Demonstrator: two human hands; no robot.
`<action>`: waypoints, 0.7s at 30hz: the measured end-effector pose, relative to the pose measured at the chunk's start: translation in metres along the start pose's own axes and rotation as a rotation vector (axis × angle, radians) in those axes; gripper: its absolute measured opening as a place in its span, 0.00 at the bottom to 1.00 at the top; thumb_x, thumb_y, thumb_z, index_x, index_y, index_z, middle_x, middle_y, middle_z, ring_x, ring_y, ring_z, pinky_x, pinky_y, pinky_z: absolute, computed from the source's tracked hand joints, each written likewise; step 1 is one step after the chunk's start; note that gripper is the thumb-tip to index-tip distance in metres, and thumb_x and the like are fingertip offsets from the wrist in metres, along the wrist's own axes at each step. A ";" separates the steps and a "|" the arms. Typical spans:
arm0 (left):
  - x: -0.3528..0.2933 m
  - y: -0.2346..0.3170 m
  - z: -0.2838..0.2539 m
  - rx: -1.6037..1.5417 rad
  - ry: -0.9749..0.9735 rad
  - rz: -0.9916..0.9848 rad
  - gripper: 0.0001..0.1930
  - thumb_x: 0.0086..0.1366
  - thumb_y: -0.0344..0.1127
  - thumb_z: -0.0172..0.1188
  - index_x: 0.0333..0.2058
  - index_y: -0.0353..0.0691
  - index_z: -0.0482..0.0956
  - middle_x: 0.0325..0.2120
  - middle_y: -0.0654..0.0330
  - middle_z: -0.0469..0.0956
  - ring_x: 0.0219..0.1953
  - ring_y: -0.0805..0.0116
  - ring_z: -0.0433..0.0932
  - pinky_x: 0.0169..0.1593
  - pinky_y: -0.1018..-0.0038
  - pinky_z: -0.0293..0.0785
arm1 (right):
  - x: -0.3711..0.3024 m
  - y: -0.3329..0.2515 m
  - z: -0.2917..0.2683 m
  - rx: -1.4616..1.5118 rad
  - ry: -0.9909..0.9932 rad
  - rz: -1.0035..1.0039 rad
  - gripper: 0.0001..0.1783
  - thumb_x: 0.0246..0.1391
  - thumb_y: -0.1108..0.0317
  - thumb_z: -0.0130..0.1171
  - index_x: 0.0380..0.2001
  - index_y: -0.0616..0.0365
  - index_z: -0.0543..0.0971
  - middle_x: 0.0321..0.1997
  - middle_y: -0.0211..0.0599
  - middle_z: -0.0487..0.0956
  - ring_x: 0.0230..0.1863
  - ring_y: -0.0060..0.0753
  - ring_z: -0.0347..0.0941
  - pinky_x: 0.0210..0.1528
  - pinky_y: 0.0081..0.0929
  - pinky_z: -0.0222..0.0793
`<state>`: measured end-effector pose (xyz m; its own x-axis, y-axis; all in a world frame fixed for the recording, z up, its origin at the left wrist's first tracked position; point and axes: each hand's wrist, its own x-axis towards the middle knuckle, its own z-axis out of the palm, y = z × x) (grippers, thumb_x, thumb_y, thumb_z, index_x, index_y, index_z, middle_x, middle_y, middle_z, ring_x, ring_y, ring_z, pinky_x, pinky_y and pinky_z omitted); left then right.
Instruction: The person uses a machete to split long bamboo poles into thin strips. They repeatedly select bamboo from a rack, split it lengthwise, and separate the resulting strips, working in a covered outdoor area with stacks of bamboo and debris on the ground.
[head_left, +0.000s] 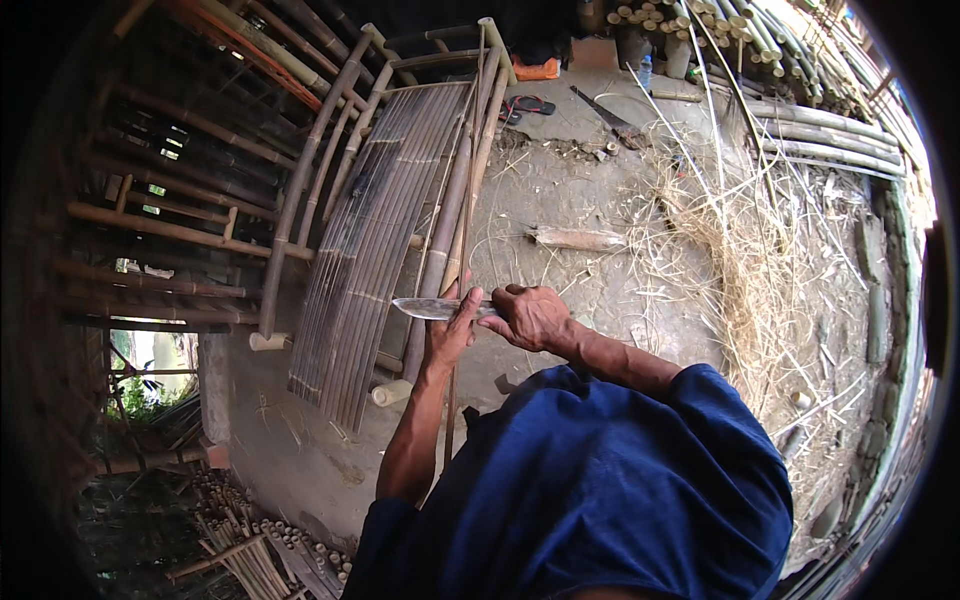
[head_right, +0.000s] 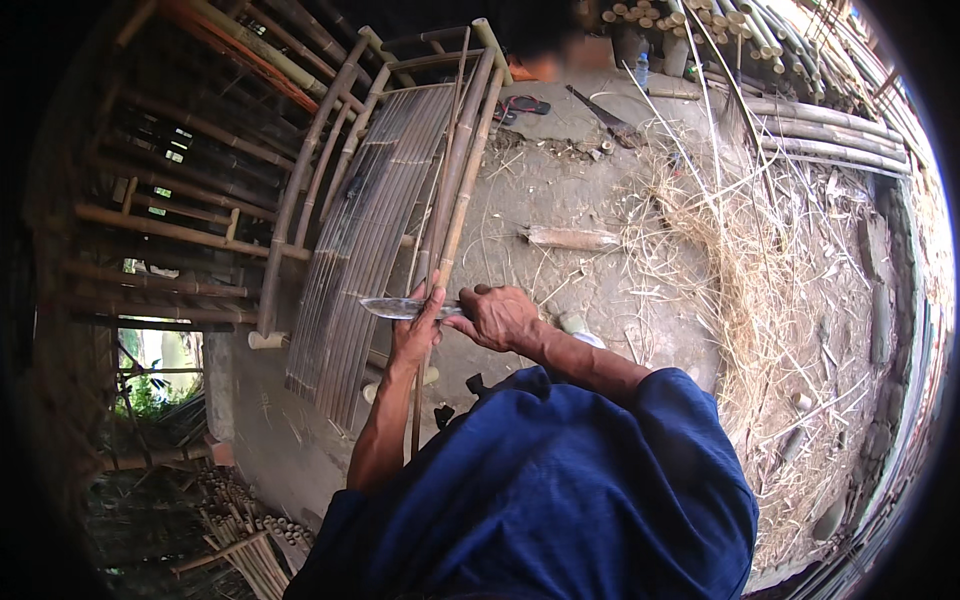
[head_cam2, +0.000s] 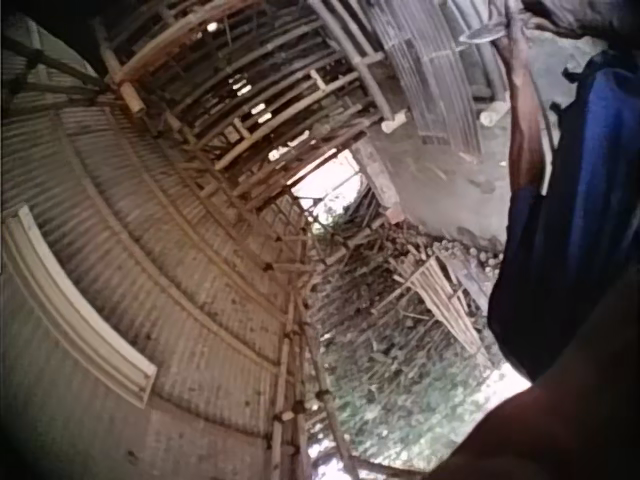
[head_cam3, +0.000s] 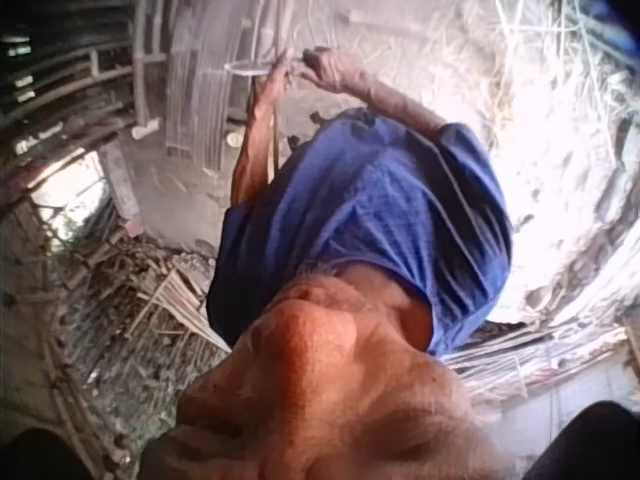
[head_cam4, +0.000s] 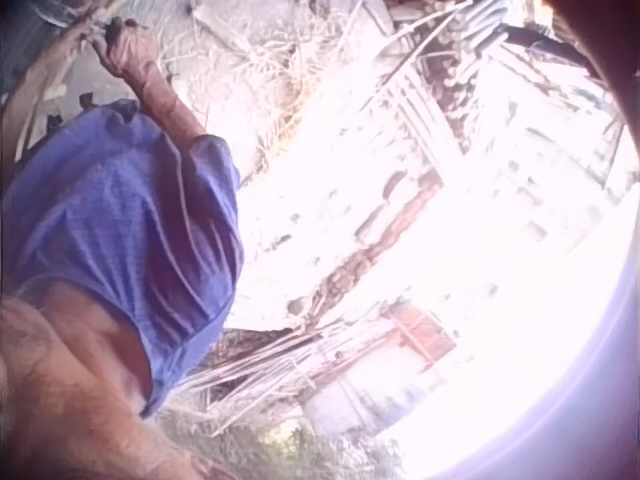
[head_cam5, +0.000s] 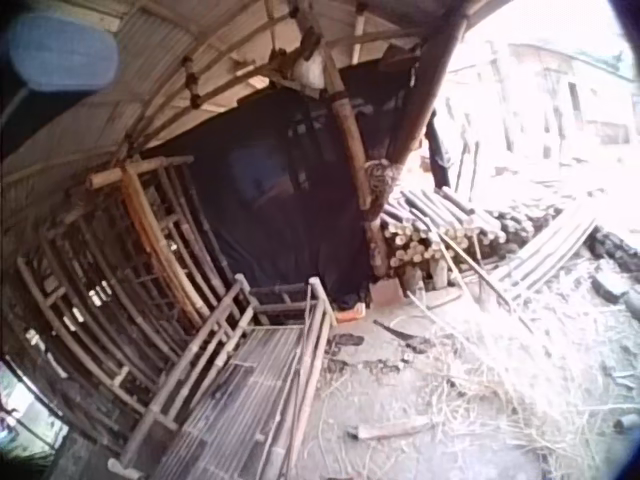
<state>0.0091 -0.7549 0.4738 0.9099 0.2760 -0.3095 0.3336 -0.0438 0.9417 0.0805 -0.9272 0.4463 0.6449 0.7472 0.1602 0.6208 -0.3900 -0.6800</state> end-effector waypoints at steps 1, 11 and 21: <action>0.000 0.000 -0.004 0.022 -0.001 0.004 0.35 0.66 0.54 0.62 0.64 0.38 0.67 0.20 0.71 0.69 0.16 0.84 0.63 0.18 0.83 0.59 | 0.004 0.001 0.003 -0.020 0.037 -0.022 0.35 0.63 0.35 0.44 0.36 0.61 0.76 0.25 0.52 0.79 0.30 0.60 0.78 0.34 0.48 0.74; -0.062 0.028 -0.015 0.199 -0.220 0.215 0.27 0.66 0.26 0.55 0.63 0.29 0.65 0.18 0.72 0.69 0.16 0.87 0.62 0.19 0.83 0.59 | 0.077 0.105 -0.113 -0.177 0.214 0.371 0.37 0.65 0.34 0.39 0.31 0.60 0.79 0.24 0.56 0.80 0.28 0.57 0.79 0.30 0.51 0.73; -0.068 0.045 -0.013 0.239 -0.214 0.103 0.27 0.65 0.25 0.55 0.63 0.26 0.65 0.24 0.67 0.75 0.22 0.87 0.65 0.25 0.85 0.62 | 0.104 0.126 -0.137 -0.229 0.112 0.349 0.38 0.65 0.33 0.35 0.30 0.58 0.78 0.22 0.50 0.79 0.23 0.56 0.78 0.24 0.45 0.72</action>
<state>-0.0406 -0.7628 0.5392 0.9646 0.0520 -0.2584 0.2622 -0.2923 0.9197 0.2870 -0.9723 0.4748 0.8703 0.4914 0.0337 0.4317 -0.7279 -0.5327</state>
